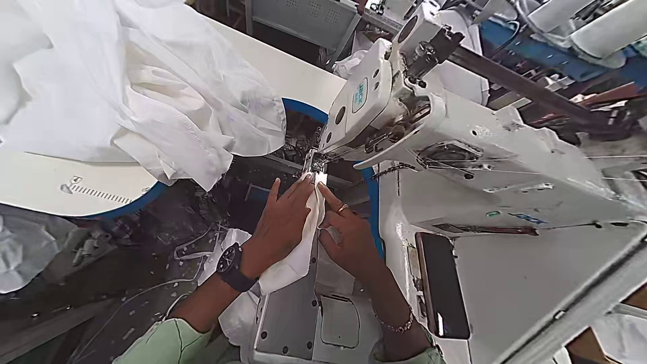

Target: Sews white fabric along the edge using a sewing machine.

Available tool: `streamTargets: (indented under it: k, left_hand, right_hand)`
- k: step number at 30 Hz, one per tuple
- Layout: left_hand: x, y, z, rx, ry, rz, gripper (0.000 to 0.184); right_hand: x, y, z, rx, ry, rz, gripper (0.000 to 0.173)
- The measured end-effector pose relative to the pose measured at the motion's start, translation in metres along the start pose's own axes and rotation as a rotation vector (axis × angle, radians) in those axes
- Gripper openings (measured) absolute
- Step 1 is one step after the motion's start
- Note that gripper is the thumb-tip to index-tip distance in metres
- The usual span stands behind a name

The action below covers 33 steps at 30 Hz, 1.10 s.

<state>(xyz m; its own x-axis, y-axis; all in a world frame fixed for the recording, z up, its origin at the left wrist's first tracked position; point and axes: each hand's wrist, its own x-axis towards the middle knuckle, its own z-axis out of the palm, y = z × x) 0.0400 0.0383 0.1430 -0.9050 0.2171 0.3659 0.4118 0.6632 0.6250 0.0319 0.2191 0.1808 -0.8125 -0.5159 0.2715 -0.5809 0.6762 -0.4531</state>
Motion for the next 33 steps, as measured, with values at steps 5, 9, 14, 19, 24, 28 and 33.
streamTargets:
  k: [5,9,14,19,24,28,33]
  left_hand:
    - [0.005,-0.001,0.0,0.15,0.066,0.097,0.034]
    - [0.001,0.002,-0.003,-0.019,0.011,0.039,0.037]
    - [0.007,0.002,-0.004,-0.151,0.091,0.02,0.044]
    - [0.011,-0.001,-0.004,-0.195,0.071,0.069,0.034]
    - [0.015,0.0,0.002,-0.176,0.084,0.041,0.031]
    - [0.018,0.0,0.003,-0.179,0.115,0.03,0.027]
    - [0.028,-0.009,0.012,-0.329,0.175,-0.029,0.021]
  right_hand:
    - [-0.005,-0.011,-0.009,-0.223,-0.027,-0.031,0.011]
    - [0.006,-0.011,-0.004,-0.049,-0.049,0.043,0.012]
    - [0.023,0.0,0.009,0.507,-0.028,0.146,0.017]
    - [0.02,-0.015,0.014,0.458,0.118,0.207,0.015]
    - [0.021,-0.006,0.007,0.638,0.041,0.24,0.011]
    - [0.023,-0.017,0.012,0.465,0.103,0.249,0.013]
    - [0.031,-0.042,0.028,0.003,0.265,0.212,0.015]
